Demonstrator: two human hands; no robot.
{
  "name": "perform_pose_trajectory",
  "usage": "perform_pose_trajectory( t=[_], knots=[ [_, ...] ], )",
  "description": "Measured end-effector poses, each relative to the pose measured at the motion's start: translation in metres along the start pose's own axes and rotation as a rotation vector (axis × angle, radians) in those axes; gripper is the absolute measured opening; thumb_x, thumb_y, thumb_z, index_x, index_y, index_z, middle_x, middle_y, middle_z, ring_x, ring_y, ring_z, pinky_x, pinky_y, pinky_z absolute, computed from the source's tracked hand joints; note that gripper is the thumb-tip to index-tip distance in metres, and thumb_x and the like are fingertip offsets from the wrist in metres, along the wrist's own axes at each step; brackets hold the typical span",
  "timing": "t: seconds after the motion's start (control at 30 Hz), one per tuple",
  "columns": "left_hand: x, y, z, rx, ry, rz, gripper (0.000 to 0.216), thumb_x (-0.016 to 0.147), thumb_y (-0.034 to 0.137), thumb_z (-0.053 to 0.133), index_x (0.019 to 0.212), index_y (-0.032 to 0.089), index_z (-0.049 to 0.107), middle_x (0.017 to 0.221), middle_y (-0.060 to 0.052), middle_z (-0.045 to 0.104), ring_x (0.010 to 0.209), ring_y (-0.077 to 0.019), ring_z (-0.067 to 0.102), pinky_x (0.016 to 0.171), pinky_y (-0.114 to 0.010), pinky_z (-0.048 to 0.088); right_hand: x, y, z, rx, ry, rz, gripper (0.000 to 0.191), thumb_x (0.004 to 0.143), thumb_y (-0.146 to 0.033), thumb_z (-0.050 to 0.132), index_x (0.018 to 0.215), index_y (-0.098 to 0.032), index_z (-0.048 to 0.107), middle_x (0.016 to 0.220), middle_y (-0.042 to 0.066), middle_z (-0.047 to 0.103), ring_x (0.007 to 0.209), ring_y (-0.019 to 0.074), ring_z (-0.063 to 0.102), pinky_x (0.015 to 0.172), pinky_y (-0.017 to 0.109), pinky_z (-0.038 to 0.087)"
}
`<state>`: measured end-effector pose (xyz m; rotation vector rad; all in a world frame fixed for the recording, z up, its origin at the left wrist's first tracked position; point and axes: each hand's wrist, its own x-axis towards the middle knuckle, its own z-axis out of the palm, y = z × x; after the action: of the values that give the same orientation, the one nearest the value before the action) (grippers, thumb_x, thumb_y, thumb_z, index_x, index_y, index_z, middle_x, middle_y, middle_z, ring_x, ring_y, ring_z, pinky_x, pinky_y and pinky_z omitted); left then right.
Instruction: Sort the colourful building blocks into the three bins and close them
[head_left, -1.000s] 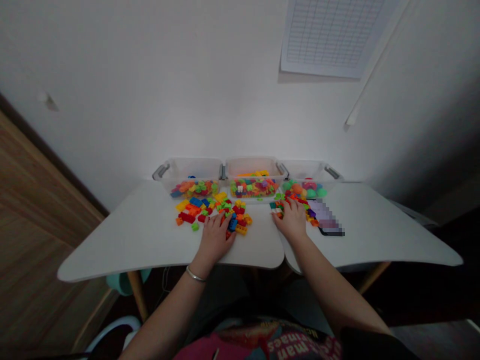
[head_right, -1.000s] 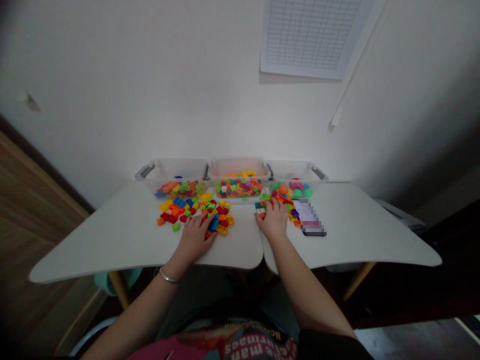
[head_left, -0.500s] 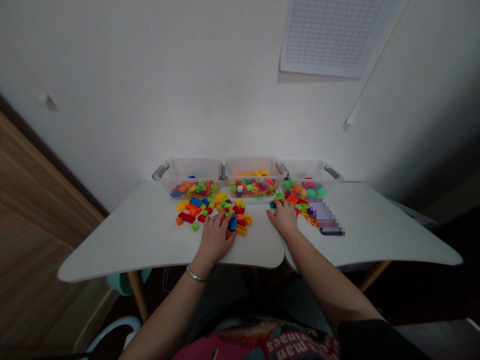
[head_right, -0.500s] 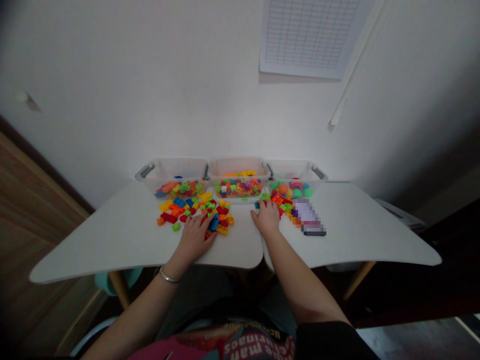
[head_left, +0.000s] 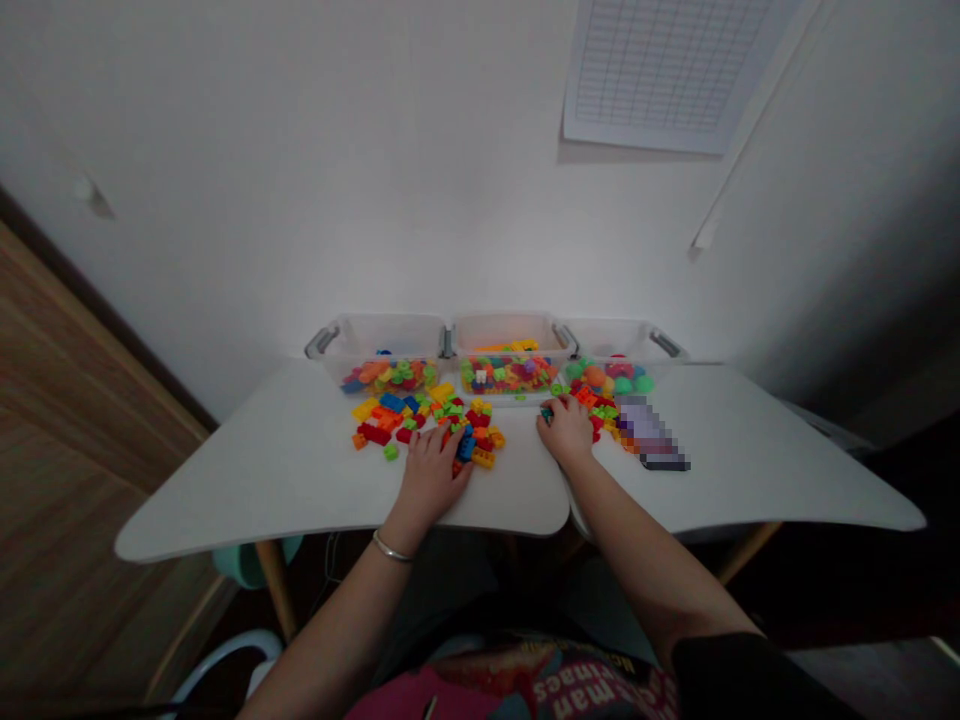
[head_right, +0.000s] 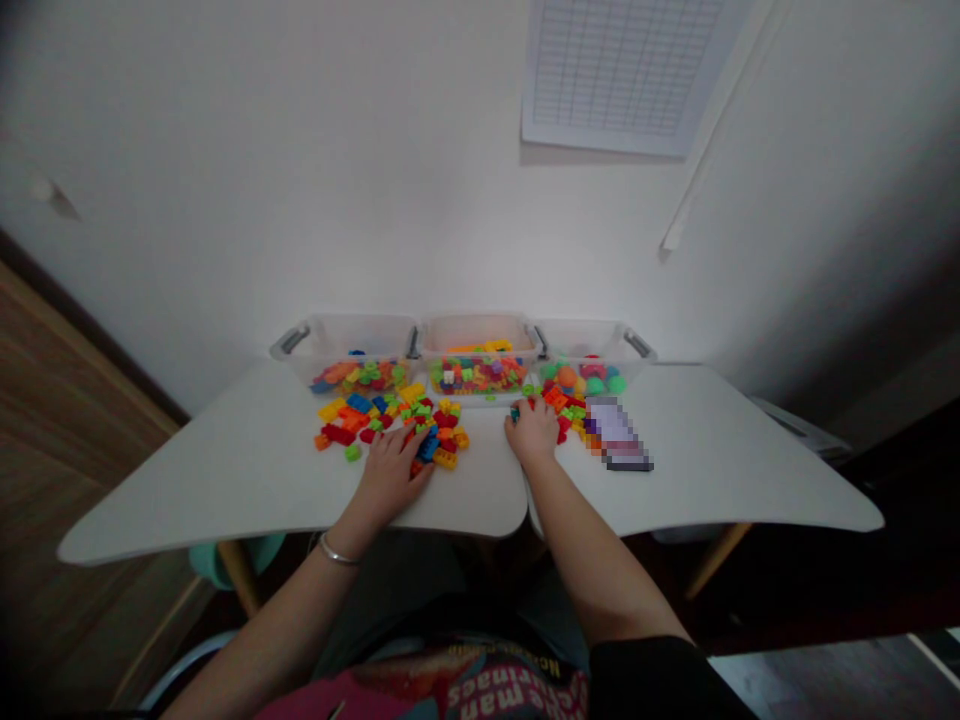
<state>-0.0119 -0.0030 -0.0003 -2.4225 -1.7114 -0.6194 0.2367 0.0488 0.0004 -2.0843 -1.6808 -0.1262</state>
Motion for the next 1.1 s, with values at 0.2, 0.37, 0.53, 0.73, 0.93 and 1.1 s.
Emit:
perform_pose_trajectory(
  t=[0.2, 0.37, 0.53, 0.73, 0.93, 1.1],
  knots=[
    [-0.001, 0.000, 0.001, -0.006, 0.000, -0.006, 0.056, 0.083, 0.037, 0.059, 0.137, 0.020, 0.053, 0.139, -0.014, 0.054, 0.127, -0.0323, 0.048, 0.115, -0.056, 0.026, 0.003, 0.002, 0.001, 0.037, 0.001, 0.043, 0.031, 0.084, -0.036, 0.056, 0.109, -0.021, 0.068, 0.122, 0.013, 0.057, 0.111, 0.0289, 0.052, 0.088, 0.037, 0.044],
    [-0.001, -0.001, 0.002, -0.004, 0.005, -0.001, 0.057, 0.083, 0.037, 0.059, 0.137, 0.019, 0.052, 0.140, -0.015, 0.053, 0.127, -0.0324, 0.048, 0.115, -0.056, 0.026, 0.004, 0.003, 0.003, 0.210, 0.074, 0.008, 0.028, 0.083, -0.036, 0.057, 0.103, -0.019, 0.069, 0.114, 0.011, 0.060, 0.110, 0.0266, 0.051, 0.094, 0.037, 0.042],
    [-0.001, -0.001, 0.002, -0.009, 0.022, 0.009, 0.056, 0.083, 0.037, 0.059, 0.136, 0.020, 0.053, 0.138, -0.016, 0.055, 0.126, -0.0326, 0.049, 0.114, -0.056, 0.028, 0.001, -0.017, 0.007, 0.341, 0.047, -0.247, 0.023, 0.082, -0.032, 0.061, 0.100, -0.019, 0.069, 0.105, 0.009, 0.064, 0.105, 0.0236, 0.055, 0.097, 0.036, 0.042],
    [0.000, -0.002, 0.002, -0.008, 0.018, 0.013, 0.055, 0.084, 0.038, 0.058, 0.136, 0.019, 0.053, 0.137, -0.015, 0.055, 0.126, -0.0324, 0.049, 0.114, -0.056, 0.027, -0.001, -0.046, 0.019, 0.355, -0.102, -0.384, 0.022, 0.086, -0.028, 0.059, 0.104, -0.019, 0.068, 0.107, 0.007, 0.067, 0.106, 0.0212, 0.055, 0.098, 0.034, 0.041],
    [0.000, -0.002, 0.004, -0.001, 0.012, 0.014, 0.055, 0.084, 0.039, 0.057, 0.136, 0.019, 0.054, 0.138, -0.015, 0.054, 0.126, -0.0324, 0.049, 0.115, -0.056, 0.027, -0.005, -0.053, 0.020, 0.324, -0.065, -0.471, 0.031, 0.092, -0.029, 0.050, 0.115, -0.016, 0.064, 0.119, 0.011, 0.064, 0.114, 0.0219, 0.052, 0.103, 0.035, 0.038],
    [-0.001, -0.002, 0.003, 0.001, 0.015, 0.015, 0.055, 0.085, 0.040, 0.057, 0.136, 0.019, 0.053, 0.139, -0.015, 0.054, 0.127, -0.0321, 0.048, 0.115, -0.056, 0.027, -0.010, -0.034, 0.000, 0.153, 0.127, -0.404, 0.034, 0.094, -0.036, 0.046, 0.113, -0.021, 0.068, 0.132, 0.009, 0.059, 0.126, 0.0258, 0.044, 0.114, 0.046, 0.024]
  ],
)
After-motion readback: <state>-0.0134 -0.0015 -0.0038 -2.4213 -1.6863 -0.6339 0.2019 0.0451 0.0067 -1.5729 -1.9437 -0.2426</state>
